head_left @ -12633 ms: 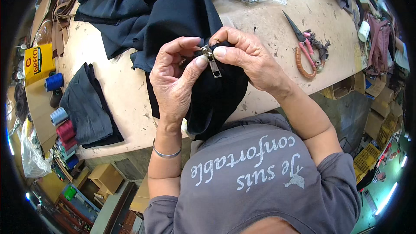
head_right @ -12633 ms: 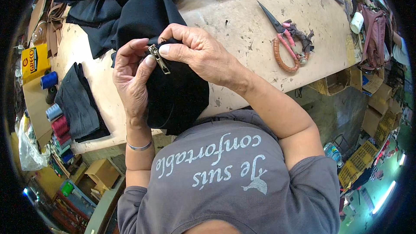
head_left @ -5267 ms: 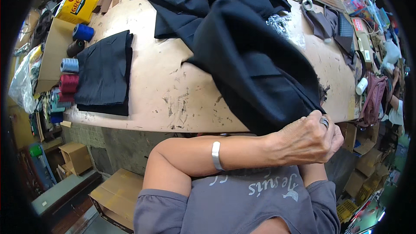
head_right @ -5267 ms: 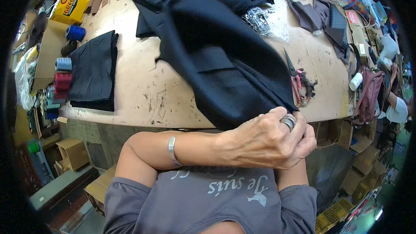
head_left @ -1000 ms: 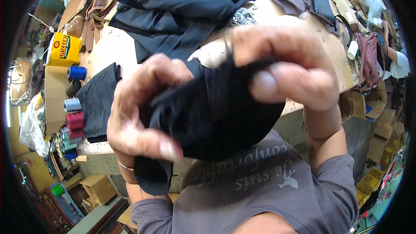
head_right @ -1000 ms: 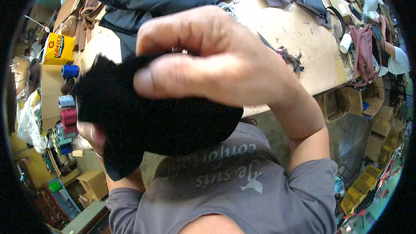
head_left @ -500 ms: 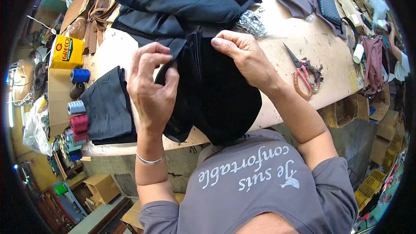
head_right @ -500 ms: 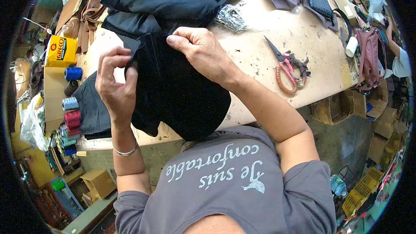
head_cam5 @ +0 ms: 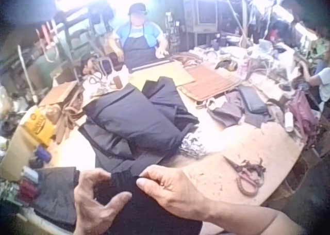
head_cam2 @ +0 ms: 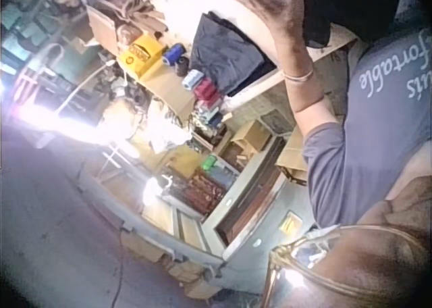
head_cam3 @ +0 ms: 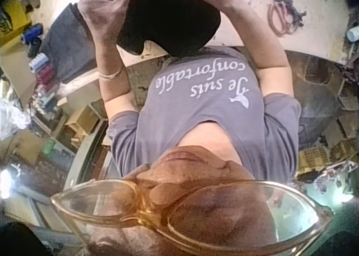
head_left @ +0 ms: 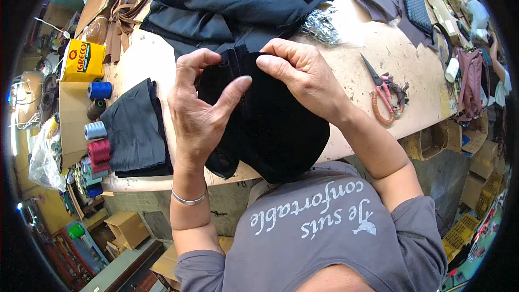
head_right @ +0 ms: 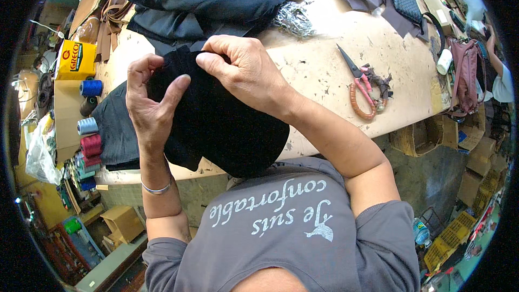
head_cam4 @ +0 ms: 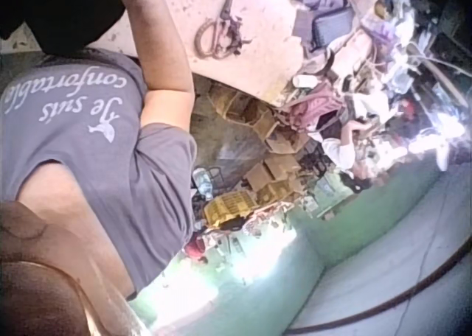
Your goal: The recorder attaches and tests a zipper on a piece of black leather material at a workshop station.
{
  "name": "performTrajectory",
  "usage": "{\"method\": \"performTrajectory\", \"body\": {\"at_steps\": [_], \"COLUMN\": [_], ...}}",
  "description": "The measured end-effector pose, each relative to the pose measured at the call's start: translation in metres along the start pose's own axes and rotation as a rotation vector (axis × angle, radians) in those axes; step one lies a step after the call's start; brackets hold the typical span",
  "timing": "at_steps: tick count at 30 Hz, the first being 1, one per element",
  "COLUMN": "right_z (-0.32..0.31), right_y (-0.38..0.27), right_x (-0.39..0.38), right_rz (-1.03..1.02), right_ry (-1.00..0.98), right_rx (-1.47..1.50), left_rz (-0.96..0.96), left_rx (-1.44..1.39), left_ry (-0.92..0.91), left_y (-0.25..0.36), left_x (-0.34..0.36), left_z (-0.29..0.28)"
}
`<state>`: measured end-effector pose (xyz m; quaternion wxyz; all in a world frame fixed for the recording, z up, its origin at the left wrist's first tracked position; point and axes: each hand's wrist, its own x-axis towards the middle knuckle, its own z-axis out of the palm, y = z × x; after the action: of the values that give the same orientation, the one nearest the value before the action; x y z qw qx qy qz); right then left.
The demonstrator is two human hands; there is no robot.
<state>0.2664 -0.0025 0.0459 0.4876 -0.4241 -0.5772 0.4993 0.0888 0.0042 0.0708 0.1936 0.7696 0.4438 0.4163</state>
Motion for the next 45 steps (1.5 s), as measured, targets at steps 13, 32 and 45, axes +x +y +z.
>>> {"method": "performTrajectory", "body": {"at_steps": [13, 32, 45], "right_z": [0.0, 0.002, -0.001], "right_y": [-0.015, -0.011, -0.007], "right_x": [0.003, 0.002, 0.006], "right_rz": [-0.29, -0.232, -0.212], "right_ry": [-0.011, -0.053, -0.093], "right_rx": [-0.162, -0.19, -0.264], "left_rz": [-0.211, -0.232, 0.094], "left_rx": [-0.381, -0.301, 0.083], "left_ry": [-0.094, -0.117, -0.235], "left_y": [0.01, 0.012, 0.01], "left_x": [-0.002, -0.007, -0.004], "left_z": [0.0, -0.001, 0.0]}}
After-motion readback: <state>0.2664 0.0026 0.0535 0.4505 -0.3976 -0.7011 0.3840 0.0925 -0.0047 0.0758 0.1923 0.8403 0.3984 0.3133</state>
